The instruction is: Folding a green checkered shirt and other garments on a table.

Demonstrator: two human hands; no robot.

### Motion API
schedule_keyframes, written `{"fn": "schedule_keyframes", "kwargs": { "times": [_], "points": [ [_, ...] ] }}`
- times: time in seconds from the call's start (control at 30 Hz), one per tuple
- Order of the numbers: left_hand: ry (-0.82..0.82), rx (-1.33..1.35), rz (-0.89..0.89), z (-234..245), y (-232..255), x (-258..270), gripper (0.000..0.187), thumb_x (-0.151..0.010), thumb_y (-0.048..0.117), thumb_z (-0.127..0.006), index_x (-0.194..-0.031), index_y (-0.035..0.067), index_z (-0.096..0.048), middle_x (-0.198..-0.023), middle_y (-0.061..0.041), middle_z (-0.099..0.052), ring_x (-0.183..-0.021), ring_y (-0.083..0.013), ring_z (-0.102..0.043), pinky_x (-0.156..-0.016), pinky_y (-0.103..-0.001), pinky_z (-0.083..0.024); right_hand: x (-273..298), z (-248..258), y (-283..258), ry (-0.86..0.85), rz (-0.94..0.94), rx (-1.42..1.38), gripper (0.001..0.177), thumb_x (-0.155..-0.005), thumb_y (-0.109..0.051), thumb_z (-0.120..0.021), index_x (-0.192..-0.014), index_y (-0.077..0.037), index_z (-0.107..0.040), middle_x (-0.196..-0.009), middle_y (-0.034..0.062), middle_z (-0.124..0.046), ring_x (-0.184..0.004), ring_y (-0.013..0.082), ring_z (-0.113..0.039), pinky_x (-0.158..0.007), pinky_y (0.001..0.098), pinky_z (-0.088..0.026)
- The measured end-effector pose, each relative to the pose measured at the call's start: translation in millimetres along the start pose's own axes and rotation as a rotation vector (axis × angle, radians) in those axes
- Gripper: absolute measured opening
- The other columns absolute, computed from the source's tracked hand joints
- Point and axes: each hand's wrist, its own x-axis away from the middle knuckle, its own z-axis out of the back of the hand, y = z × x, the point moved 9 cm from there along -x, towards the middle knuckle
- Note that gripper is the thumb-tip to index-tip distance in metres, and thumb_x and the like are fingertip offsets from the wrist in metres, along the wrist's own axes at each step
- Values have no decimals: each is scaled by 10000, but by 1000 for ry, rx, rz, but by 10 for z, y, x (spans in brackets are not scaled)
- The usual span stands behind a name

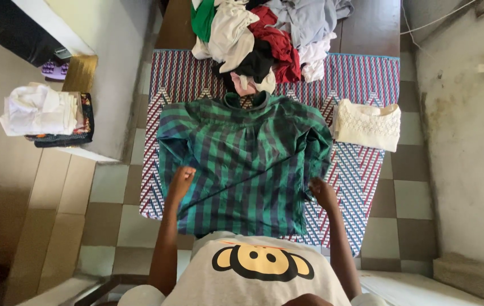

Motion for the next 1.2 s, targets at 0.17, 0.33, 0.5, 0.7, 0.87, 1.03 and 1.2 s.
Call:
{"fn": "schedule_keyframes", "kwargs": {
  "times": [0.17, 0.33, 0.5, 0.7, 0.87, 1.03, 1.2],
  "points": [
    [-9, -178, -62, -87, 278, -957, 87, -948, 119, -702, -1024, 77, -699, -1012, -99, -706, -963, -302, -688, -851, -422, -549, -773, 238, -554, 120, 208, -75, 280, -942, -254, -715, -1132, -48, -706, -1015, 164, -771, -904, 315, -762, -749, 413, -585],
    [-59, -344, -72, -39, 479, -1835, 90, -954, 141, -704, -1015, 75, -709, -1023, -125, -677, -979, -331, -646, -850, -467, -528, -1716, 266, -836, 133, 204, -70, 190, -993, -208, -681, -1089, -52, -732, -963, 179, -754, -857, 353, -734, -734, 432, -558],
    [-118, -668, -102, -149, 187, -2518, 284, -905, 156, -749, -1178, 105, -689, -1158, -169, -622, -1106, -382, -590, -894, -551, -467, -2558, 205, -1025, 300, 583, 72, 209, -868, -186, -694, -1035, -82, -763, -1017, 182, -751, -946, 391, -696, -834, 464, -550],
    [-267, -790, -57, -450, -60, -2907, 480, -919, 235, -763, -1371, 142, -629, -1289, -153, -588, -1169, -365, -571, -1007, -537, -467, -3322, 43, -830, 251, 354, 261, 190, -914, -253, -710, -1012, -101, -770, -1039, 132, -726, -1004, 380, -632, -925, 523, -499],
    [-220, -706, -188, -767, -96, -3035, 444, -844, 262, -817, -1233, 112, -664, -1272, -147, -597, -1184, -385, -560, -989, -571, -447, -3462, -49, -1051, 317, 340, 388, 299, -803, -310, -751, -1027, -113, -759, -1036, 151, -683, -1009, 398, -612, -872, 541, -490],
    [-321, -715, -99, -874, -333, -3233, 214, -935, 241, -787, -1078, 114, -692, -1212, -127, -629, -1165, -353, -593, -1052, -548, -453, -3654, -134, -750, 269, 208, 509, 205, -839, -304, -744, -970, -148, -767, -1037, 108, -701, -1028, 370, -630, -811, 534, -503],
    [-230, -291, -47, -725, -561, -3572, 92, -928, 182, -734, -965, 116, -682, -972, -88, -706, -900, -279, -699, -837, -458, -571, -3864, 4, -432, 161, 144, 264, 105, -908, -229, -692, -935, -131, -721, -1032, 65, -731, -956, 315, -695, -862, 474, -559]
  ]
}}
